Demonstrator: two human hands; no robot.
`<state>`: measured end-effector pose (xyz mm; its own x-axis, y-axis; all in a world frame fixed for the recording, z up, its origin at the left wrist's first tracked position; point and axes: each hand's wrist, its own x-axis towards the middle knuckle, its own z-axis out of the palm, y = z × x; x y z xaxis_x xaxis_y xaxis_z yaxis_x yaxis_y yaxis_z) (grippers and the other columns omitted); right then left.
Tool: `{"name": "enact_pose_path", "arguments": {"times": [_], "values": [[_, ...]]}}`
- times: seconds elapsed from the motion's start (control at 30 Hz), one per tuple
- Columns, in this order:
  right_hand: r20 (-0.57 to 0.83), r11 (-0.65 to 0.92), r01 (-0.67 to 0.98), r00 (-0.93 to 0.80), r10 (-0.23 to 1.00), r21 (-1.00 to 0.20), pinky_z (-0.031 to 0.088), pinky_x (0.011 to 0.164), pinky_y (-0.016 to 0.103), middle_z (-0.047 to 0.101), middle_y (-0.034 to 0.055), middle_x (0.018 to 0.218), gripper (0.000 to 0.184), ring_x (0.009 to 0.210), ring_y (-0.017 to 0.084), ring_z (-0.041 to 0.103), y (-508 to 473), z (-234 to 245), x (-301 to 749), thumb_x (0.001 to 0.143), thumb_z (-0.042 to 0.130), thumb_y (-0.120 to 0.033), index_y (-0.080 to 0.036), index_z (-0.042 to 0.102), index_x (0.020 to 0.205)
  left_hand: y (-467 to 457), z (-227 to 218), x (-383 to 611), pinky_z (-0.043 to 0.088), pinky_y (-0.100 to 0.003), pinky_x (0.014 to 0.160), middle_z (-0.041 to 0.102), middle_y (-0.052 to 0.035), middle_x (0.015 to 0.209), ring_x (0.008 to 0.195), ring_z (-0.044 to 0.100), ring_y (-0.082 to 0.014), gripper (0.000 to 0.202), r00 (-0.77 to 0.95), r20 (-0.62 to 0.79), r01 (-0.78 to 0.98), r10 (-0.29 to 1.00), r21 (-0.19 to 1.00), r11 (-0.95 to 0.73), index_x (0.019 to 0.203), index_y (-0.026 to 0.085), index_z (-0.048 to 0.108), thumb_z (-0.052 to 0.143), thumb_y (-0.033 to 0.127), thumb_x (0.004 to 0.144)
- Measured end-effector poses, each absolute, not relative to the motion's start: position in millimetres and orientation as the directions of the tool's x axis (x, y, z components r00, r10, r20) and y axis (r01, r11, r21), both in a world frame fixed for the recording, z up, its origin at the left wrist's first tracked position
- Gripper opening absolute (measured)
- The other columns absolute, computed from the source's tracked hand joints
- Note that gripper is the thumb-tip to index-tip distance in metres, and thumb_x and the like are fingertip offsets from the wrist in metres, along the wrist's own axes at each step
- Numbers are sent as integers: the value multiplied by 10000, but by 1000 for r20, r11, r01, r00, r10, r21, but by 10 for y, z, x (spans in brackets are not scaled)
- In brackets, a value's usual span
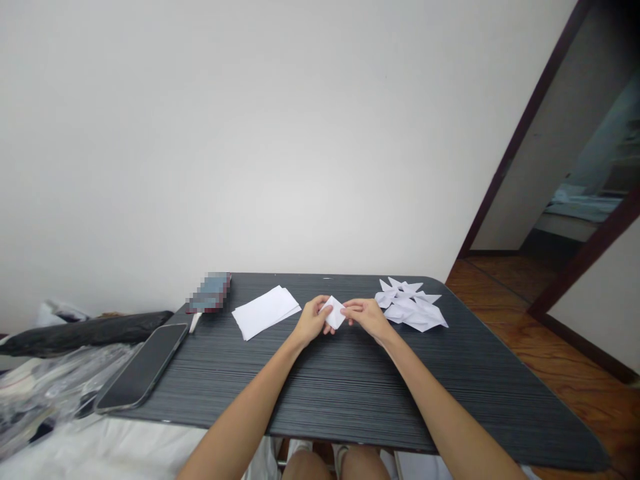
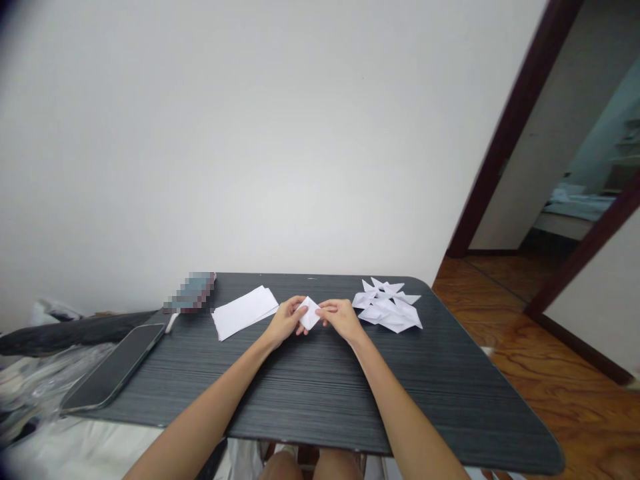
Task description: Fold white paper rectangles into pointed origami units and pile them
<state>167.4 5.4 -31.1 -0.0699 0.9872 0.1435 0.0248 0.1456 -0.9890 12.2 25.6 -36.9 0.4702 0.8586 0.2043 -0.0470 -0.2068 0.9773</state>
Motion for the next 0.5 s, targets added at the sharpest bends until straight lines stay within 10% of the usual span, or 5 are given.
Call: {"name": "enact_pose_path", "arguments": {"times": [0.2,0.5], "values": [[157,156,-16,-51,986,-988,323,403,193,585,-15,439,242,370,85,467,16,-242,1761,612,598,-261,-145,485,792,269,-279,-44,434,-201,563,502,-89,1021,718,549,-114,423,578,366,64,729,871,-487,1088,180,491,587,293,691],[185,240,304,-198,963,-922,359,455,201,548,-22,491,73,447,98,509,62,-404,1782,659,510,-198,-147,526,708,253,-330,-126,399,-266,748,515,-70,938,795,502,-137,207,651,442,396,617,495,-773,782,152,616,468,297,783]]}}
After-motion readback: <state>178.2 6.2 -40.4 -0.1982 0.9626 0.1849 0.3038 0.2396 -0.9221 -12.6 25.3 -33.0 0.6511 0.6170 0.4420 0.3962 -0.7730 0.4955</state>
